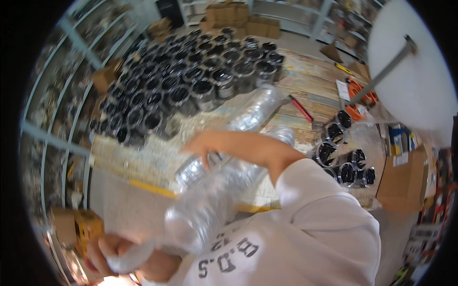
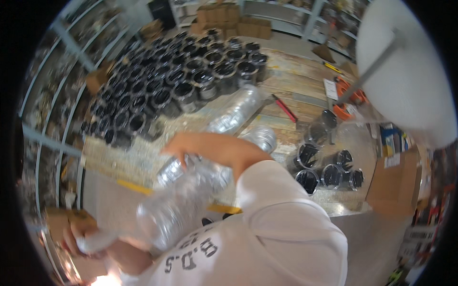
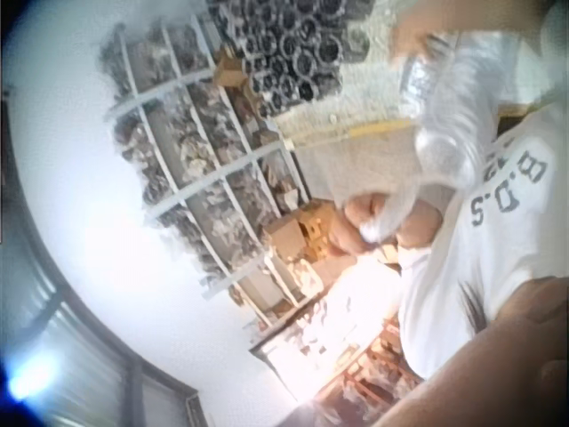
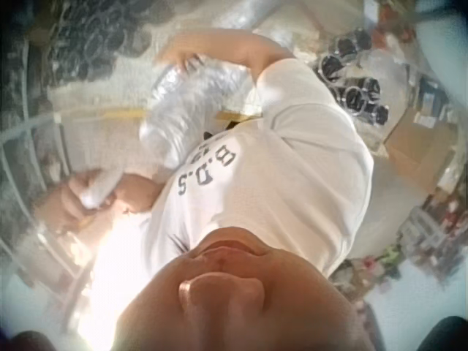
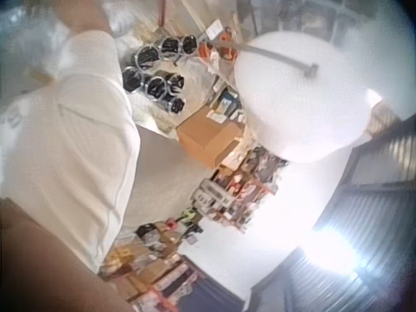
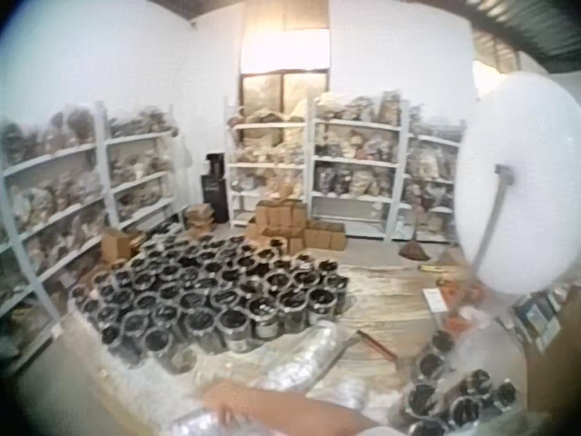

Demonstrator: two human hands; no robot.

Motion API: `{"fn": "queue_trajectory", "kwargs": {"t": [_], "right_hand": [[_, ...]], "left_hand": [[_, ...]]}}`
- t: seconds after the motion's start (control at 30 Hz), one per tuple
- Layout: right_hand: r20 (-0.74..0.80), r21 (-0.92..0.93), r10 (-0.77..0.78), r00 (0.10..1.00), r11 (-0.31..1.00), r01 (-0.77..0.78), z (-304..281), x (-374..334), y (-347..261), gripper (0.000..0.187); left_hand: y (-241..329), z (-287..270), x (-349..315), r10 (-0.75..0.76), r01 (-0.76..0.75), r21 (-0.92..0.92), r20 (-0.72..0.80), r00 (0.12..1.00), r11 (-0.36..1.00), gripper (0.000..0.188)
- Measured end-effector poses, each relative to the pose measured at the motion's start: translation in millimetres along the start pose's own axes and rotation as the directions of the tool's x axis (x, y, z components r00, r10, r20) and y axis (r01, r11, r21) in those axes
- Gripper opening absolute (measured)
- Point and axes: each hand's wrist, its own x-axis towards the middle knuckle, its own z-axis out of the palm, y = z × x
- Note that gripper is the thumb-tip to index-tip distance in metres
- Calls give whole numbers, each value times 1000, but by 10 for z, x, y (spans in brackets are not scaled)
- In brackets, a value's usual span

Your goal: The person places black plastic inserts into cylindrical metal containers, then seals each with a metal lid. They unwrap a plastic-wrapped stack of lids, place them on the table, and continue capping the filled containers. The finished containers are stacked on the work surface.

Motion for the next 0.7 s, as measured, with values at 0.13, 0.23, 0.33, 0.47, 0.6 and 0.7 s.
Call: {"fn": "queue_trajectory", "kwargs": {"t": [0.13,0.23,0.33,0.47,0.6,0.7], "right_hand": [[25,-274,-14,1000,961,20,430,57,-550,131],[-44,-208,-69,997,976,58,455,37,-478,123],[-166,-192,-147,975,975,114,155,-248,-431,121],[-553,-82,-210,806,977,198,-851,-1125,-430,122],[-872,48,89,481,994,-96,-1741,-2422,-378,115],[-987,155,157,-12,951,-267,-2087,-3792,-278,114]], "left_hand": [[-9,-132,-308,58,-44,76,-198,979,996,46],[-53,-234,-392,88,-54,122,-294,952,991,45],[-20,-320,-486,128,-77,156,-352,927,985,45],[29,-355,-634,185,-110,198,-415,891,974,44],[77,-346,-659,197,-98,235,-447,873,967,44],[71,-426,-639,179,-89,222,-429,885,971,43]]}}
